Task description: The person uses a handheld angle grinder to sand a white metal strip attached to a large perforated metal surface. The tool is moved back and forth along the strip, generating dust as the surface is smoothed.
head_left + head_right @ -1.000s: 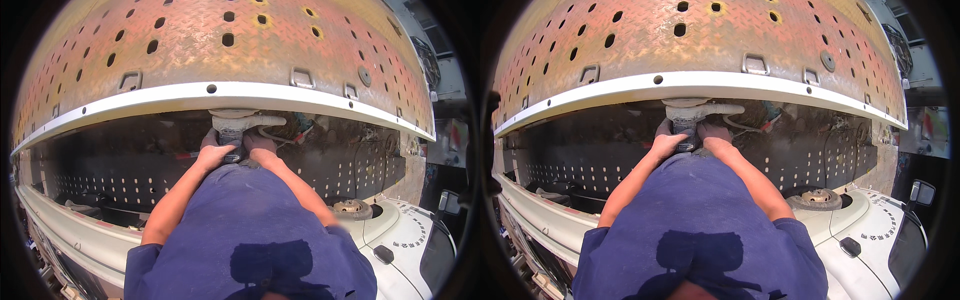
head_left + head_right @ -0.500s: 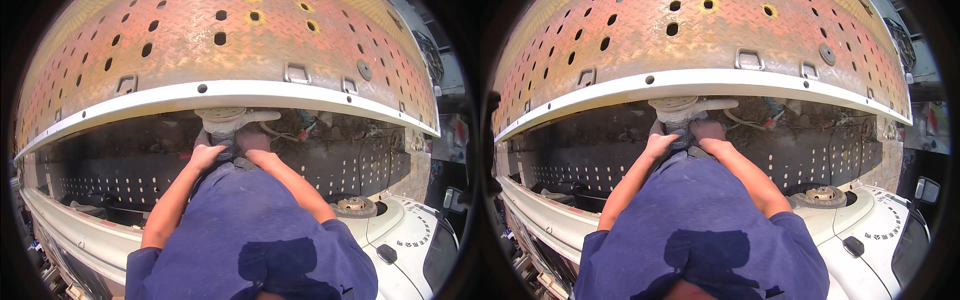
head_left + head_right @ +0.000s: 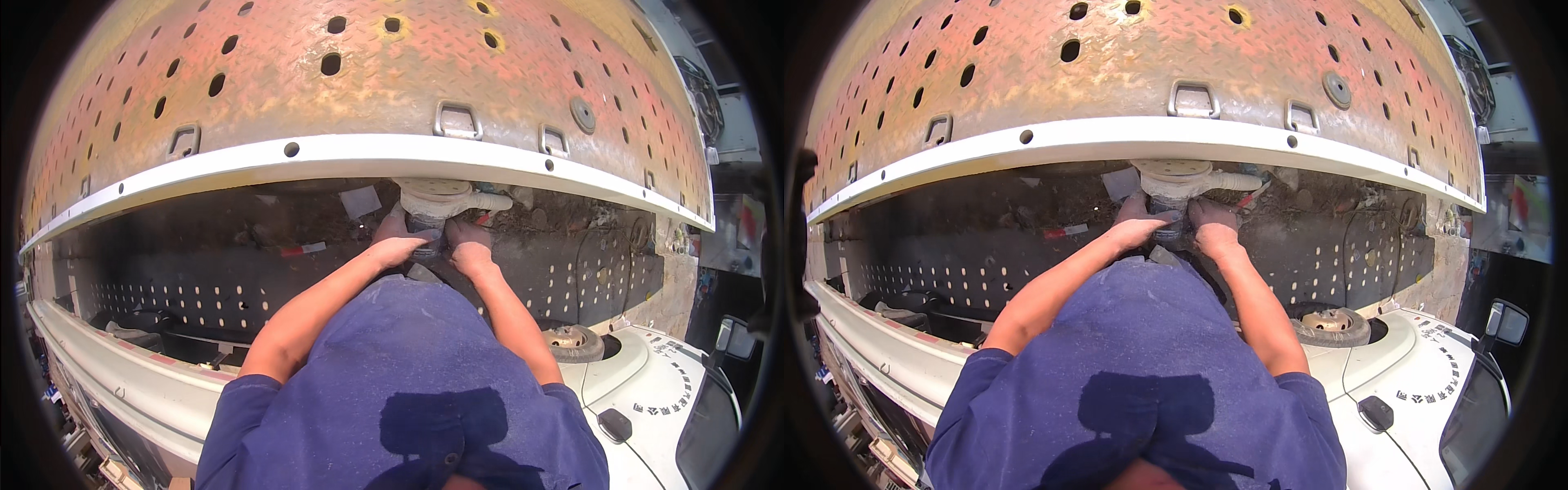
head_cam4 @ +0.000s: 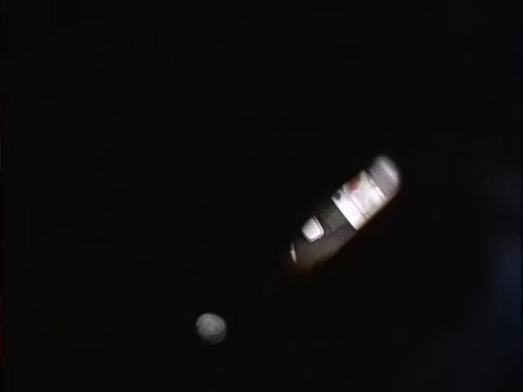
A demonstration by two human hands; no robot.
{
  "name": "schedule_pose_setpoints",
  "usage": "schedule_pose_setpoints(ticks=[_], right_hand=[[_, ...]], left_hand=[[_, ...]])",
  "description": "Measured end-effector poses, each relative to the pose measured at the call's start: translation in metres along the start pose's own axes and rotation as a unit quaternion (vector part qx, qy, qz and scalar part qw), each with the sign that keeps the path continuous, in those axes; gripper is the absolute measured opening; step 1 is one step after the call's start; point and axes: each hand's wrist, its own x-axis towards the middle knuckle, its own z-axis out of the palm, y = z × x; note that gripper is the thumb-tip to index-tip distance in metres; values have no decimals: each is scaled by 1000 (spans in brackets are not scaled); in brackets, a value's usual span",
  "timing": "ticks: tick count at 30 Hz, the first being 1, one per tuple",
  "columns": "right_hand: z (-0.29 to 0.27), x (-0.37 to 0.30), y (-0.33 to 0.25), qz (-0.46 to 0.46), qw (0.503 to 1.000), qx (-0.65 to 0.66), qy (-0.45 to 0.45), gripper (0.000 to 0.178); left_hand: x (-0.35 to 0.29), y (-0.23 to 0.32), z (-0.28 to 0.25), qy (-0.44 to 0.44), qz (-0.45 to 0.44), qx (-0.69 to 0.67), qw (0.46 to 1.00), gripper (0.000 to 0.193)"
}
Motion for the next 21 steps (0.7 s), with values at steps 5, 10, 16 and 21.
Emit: schedule_pose_setpoints(ticks=[5, 10, 16, 21], right_hand=[[9, 3, 2, -24, 999, -4, 26, 41], [23, 32, -47, -56, 998, 35, 6, 43], [26, 74, -123, -132, 987, 85, -40, 39], [12, 86, -153, -154, 978, 115, -80, 45]], left_hand=[[-8, 10, -5, 5, -32, 36, 999, 80], [-37, 6, -57, 21, -51, -90, 994, 84], [-86, 24, -130, 108, -113, -61, 986, 61], [-100, 15, -149, 139, -31, -122, 982, 60]])
